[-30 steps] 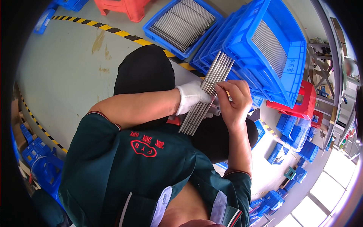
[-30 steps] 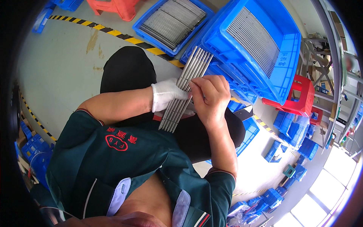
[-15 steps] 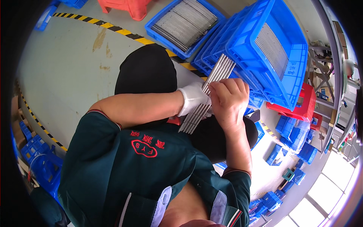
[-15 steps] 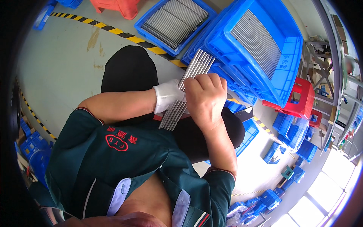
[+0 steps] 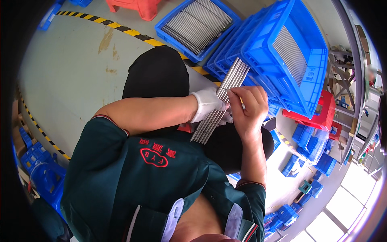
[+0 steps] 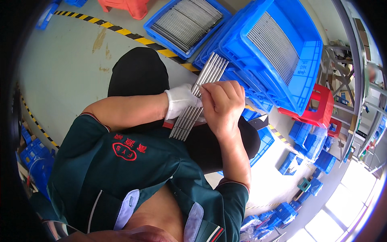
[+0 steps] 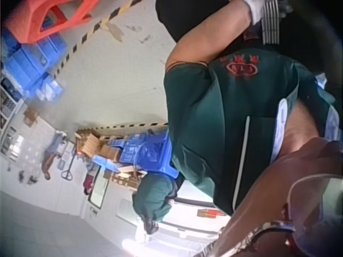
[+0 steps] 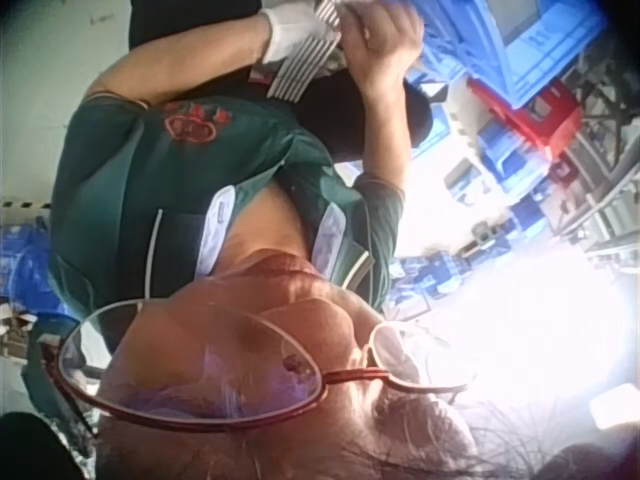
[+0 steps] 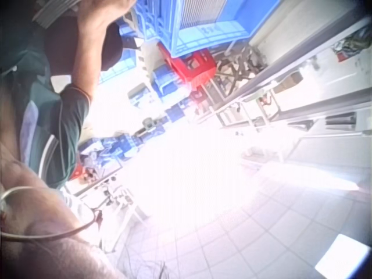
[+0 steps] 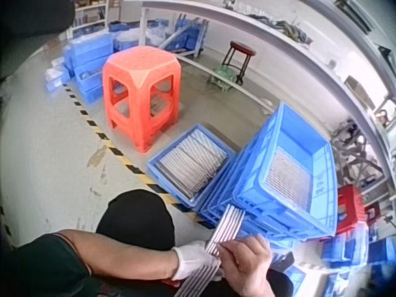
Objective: The person is inspecting and organizing metal rods from one blue bin to another.
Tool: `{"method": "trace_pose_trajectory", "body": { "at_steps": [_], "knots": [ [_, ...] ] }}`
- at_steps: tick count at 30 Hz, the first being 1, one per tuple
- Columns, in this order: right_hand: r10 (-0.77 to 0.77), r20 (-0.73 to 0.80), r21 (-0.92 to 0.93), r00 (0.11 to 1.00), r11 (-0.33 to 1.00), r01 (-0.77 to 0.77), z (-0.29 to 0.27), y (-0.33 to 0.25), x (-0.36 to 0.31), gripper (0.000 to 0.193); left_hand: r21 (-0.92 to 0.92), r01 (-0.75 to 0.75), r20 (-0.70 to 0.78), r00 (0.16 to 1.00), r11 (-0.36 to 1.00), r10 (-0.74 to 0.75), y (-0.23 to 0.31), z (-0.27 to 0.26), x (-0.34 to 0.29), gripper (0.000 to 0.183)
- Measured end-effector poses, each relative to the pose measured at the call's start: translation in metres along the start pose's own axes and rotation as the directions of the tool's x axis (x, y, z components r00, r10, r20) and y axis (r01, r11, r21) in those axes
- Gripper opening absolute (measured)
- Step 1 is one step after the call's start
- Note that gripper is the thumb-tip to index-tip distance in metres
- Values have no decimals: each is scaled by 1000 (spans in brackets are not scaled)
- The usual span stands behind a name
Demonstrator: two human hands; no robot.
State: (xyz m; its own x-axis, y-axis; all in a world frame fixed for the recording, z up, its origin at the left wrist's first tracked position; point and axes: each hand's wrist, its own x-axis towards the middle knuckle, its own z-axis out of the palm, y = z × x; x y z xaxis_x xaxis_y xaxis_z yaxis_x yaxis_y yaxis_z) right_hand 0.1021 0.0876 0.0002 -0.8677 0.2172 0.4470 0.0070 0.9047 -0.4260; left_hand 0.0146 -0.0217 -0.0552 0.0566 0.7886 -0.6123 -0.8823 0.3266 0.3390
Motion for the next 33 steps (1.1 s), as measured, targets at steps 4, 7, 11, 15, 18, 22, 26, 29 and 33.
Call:
{"method": "trace_pose_trajectory", "body": {
  "at_steps": [4, 7, 11, 15, 18, 22, 26, 29, 33],
  "knots": [
    [18, 31, 12, 999, 1000, -18, 6, 6, 1, 10, 120, -17, -26, 999, 993, 21, 2, 0, 0, 30],
    [-21, 42, -43, 999, 999, 23, 5, 2, 4, 10, 96, 4, -22, 1000, 995, -2, 0, -2, 1, 28],
    [-210, 86, -266, 974, 937, 226, 5, -12, 12, 14, 297, 17, -153, 988, 955, 30, -3, -4, 10, 24],
    [-171, 100, -241, 980, 952, 191, 12, -11, 11, 12, 215, -57, -33, 997, 975, 65, -6, -9, 13, 19],
    [-103, 52, -113, 993, 988, 109, 10, 3, 1, 12, 185, -51, -4, 999, 981, 53, 6, 4, -5, 23],
    [-33, -12, -53, 999, 998, 33, 13, 4, -4, 14, -21, -44, 123, 991, 999, 46, 7, 6, -12, 26],
    [3, -91, 27, 996, 1000, 0, -1, -5, 0, 12, 7, -64, 133, 989, 998, 62, 7, 0, -8, 26],
    [140, -126, 36, 982, 990, -137, -13, -1, -3, 10, -135, 1, 153, 988, 991, 20, 16, -3, -10, 23],
    [300, -60, 156, 952, 945, -288, -10, 6, -16, 8, -226, -187, 160, 961, 956, 226, 19, -13, -1, 29]
  ]
}}
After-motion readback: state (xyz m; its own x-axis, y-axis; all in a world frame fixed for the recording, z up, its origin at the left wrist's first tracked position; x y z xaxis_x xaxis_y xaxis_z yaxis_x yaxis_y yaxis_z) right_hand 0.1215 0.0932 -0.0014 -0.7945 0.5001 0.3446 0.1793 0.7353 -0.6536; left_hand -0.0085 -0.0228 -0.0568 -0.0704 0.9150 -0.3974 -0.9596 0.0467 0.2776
